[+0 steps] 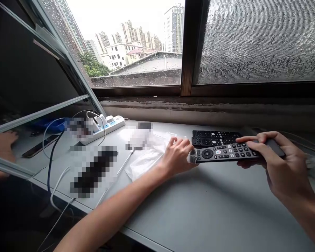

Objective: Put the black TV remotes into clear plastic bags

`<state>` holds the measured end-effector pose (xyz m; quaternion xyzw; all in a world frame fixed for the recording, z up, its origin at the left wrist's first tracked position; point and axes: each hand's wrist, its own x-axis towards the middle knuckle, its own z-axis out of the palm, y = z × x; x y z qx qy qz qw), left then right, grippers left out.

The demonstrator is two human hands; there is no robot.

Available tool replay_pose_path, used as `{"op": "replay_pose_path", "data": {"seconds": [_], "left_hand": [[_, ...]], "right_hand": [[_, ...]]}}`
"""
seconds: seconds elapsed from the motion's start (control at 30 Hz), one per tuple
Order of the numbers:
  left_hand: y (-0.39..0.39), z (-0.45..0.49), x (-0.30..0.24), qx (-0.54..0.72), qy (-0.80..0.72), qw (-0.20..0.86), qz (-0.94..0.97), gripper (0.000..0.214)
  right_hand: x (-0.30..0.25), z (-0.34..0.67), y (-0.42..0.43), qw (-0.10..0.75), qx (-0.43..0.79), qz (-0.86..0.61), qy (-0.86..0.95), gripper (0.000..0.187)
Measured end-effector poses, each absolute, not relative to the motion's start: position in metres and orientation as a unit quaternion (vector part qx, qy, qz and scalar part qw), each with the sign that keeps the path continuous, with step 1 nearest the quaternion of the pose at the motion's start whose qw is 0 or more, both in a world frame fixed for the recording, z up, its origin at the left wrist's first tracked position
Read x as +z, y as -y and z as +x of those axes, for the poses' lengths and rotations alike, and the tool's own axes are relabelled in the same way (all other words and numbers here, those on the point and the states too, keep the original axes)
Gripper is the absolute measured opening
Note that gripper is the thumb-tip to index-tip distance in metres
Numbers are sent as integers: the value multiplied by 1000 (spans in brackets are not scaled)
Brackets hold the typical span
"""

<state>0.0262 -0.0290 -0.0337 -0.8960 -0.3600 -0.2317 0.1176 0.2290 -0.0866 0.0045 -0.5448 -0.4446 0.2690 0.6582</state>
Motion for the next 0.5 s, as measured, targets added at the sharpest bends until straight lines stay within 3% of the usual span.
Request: {"op": "replay_pose_path", "data": {"seconds": [0.17, 0.33, 0.5], "left_hand": [[28, 26, -34, -226, 360, 130, -896, 33], [28, 25, -33, -221, 363, 137, -895, 33], [27, 26, -33, -249, 378, 105, -885, 31]], "right_hand": [[3, 233, 90, 616, 319, -541, 475, 32], [5, 227, 94, 585, 254, -553, 536, 37], [12, 229, 89, 658, 247, -545, 457, 28]]}}
